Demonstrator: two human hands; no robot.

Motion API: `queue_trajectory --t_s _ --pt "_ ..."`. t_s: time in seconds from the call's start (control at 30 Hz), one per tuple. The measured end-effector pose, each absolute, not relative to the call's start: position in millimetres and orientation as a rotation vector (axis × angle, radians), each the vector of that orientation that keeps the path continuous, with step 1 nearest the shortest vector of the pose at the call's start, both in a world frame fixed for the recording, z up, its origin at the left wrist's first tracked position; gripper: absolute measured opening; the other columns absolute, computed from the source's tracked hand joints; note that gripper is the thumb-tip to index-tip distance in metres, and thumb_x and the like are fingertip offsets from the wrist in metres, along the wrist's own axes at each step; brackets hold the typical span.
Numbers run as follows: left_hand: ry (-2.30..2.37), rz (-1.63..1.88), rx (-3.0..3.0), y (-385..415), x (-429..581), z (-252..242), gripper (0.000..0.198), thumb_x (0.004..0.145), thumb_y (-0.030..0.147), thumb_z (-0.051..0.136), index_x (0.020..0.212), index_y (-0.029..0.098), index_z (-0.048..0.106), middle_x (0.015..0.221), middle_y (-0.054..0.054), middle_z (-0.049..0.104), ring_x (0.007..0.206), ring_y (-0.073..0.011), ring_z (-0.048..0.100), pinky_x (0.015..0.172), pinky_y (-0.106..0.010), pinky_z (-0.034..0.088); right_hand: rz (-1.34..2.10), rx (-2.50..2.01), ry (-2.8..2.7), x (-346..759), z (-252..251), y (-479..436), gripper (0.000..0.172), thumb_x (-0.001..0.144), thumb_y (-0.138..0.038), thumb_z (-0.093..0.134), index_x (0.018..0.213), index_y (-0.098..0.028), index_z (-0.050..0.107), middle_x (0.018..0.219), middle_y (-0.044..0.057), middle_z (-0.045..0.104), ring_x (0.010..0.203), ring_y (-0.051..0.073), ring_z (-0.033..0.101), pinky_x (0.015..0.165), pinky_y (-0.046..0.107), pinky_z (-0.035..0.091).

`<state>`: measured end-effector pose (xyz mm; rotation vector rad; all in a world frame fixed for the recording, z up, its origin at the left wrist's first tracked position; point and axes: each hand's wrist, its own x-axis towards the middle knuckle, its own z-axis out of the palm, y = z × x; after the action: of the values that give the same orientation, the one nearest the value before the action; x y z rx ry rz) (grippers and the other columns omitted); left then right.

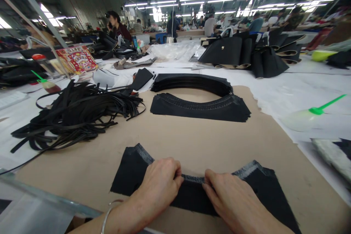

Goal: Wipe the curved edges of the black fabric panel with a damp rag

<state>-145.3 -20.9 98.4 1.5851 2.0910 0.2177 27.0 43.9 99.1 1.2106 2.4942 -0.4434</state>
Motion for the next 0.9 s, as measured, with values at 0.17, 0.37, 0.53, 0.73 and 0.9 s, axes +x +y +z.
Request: queue_trajectory --t_s 0.17,0.37,0.53,0.73,0.9 --pt "2.101 0.207 1.568 -21.0 -144.7 98.7 0.012 0.081 0.025 0.057 0.077 0.024 0.068 0.081 -0.001 0.072 0.08 -0.0218 0.067 0.067 -0.029 0.04 -0.443 1.216 2.477 25.5 99.2 44.3 0.026 0.098 -0.022 0.039 0.089 -0.022 0.064 0.08 0.009 0.072 0.079 0.032 0.071 0.056 0.033 0.034" --pt "2.109 0.167 1.571 -19.9 -143.3 100.8 0.013 0.082 0.026 0.058 0.078 0.023 0.069 0.081 -0.002 0.072 0.08 -0.0216 0.067 0.066 -0.029 0.04 -0.449 1.212 2.481 23.8 99.9 44.2 0.027 0.098 -0.019 0.038 0.09 -0.02 0.064 0.08 0.01 0.072 0.08 0.032 0.071 0.058 0.034 0.037" --pt "2.116 0.151 1.591 -20.7 -141.4 101.5 0.013 0.083 0.026 0.058 0.077 0.022 0.069 0.08 -0.002 0.072 0.079 -0.0212 0.067 0.065 -0.029 0.038 -0.398 1.212 2.518 23.2 98.5 43.4 0.026 0.096 -0.017 0.039 0.09 -0.02 0.063 0.08 0.01 0.072 0.078 0.031 0.071 0.057 0.033 0.039" --pt "2.143 0.136 1.595 -20.5 -137.7 100.9 0.012 0.084 0.02 0.057 0.077 0.022 0.066 0.079 0.0 0.07 0.076 -0.0198 0.065 0.063 -0.028 0.035 -0.32 1.206 2.545 24.3 93.4 40.0 0.021 0.094 -0.015 0.042 0.09 -0.018 0.063 0.08 0.011 0.072 0.077 0.029 0.071 0.055 0.031 0.038" --pt "2.138 0.133 1.655 -22.3 -135.2 93.7 0.011 0.087 0.018 0.056 0.079 0.022 0.061 0.08 0.001 0.067 0.074 -0.0193 0.064 0.061 -0.027 0.033 -0.257 1.223 2.591 26.1 87.4 37.2 0.016 0.093 -0.013 0.047 0.1 -0.016 0.061 0.081 0.009 0.072 0.077 0.028 0.071 0.059 0.032 0.043"
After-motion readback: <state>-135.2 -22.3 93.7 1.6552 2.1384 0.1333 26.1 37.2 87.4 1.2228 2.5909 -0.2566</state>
